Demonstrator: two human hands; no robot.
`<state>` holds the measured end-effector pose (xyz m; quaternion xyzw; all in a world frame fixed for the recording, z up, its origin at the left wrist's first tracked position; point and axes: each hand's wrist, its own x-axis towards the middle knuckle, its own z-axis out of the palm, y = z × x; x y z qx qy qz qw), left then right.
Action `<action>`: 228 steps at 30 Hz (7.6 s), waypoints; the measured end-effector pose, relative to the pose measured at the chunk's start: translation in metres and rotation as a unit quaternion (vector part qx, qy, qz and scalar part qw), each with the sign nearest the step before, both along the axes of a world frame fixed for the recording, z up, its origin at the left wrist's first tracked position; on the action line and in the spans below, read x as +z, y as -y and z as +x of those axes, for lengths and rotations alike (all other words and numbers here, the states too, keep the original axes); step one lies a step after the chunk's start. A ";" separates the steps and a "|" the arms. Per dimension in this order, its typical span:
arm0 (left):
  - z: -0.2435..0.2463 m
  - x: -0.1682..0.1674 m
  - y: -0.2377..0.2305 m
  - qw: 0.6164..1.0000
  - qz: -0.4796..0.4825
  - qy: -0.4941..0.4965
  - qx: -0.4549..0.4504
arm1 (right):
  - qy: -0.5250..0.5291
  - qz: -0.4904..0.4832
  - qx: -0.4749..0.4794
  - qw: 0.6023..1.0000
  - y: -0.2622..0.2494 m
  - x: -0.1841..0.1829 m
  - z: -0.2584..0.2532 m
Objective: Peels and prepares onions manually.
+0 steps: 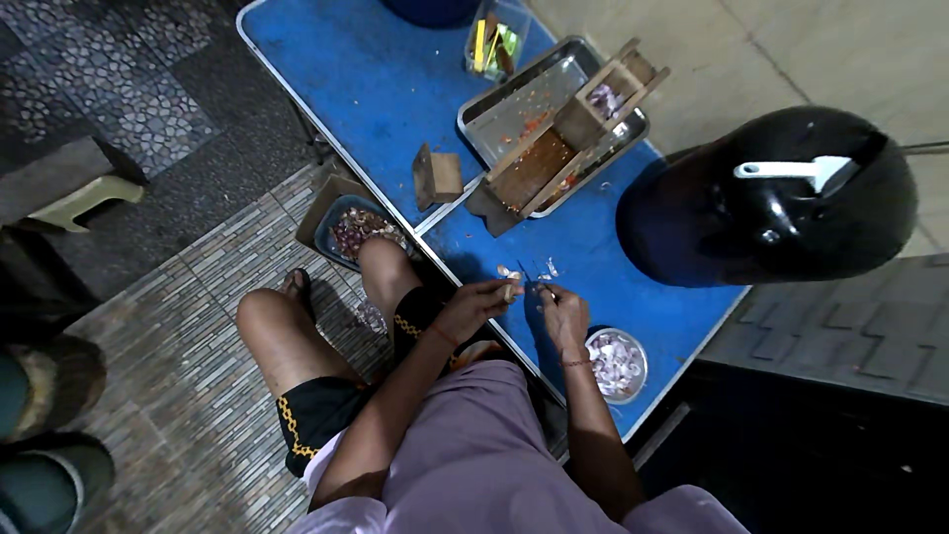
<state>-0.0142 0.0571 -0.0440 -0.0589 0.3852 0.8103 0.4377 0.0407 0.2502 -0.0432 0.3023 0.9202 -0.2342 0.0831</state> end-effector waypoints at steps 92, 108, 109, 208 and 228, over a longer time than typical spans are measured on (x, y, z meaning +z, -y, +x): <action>0.003 0.002 -0.004 0.994 -0.057 -0.057 0.072 | -0.037 -0.064 -0.016 0.997 0.005 -0.015 0.001; 0.003 0.007 -0.008 0.992 -0.088 -0.003 0.094 | -0.208 -0.306 0.078 0.926 0.033 0.010 0.027; 0.003 0.007 -0.008 0.991 -0.090 -0.001 0.097 | -0.201 -0.299 0.089 0.929 0.035 0.012 0.029; -0.010 0.004 0.000 0.979 -0.184 -0.006 0.081 | -0.309 -0.084 -0.004 0.947 -0.098 0.100 -0.171; -0.003 -0.020 -0.004 0.977 -0.207 0.000 0.050 | -0.072 -0.030 0.161 0.984 -0.016 -0.053 -0.034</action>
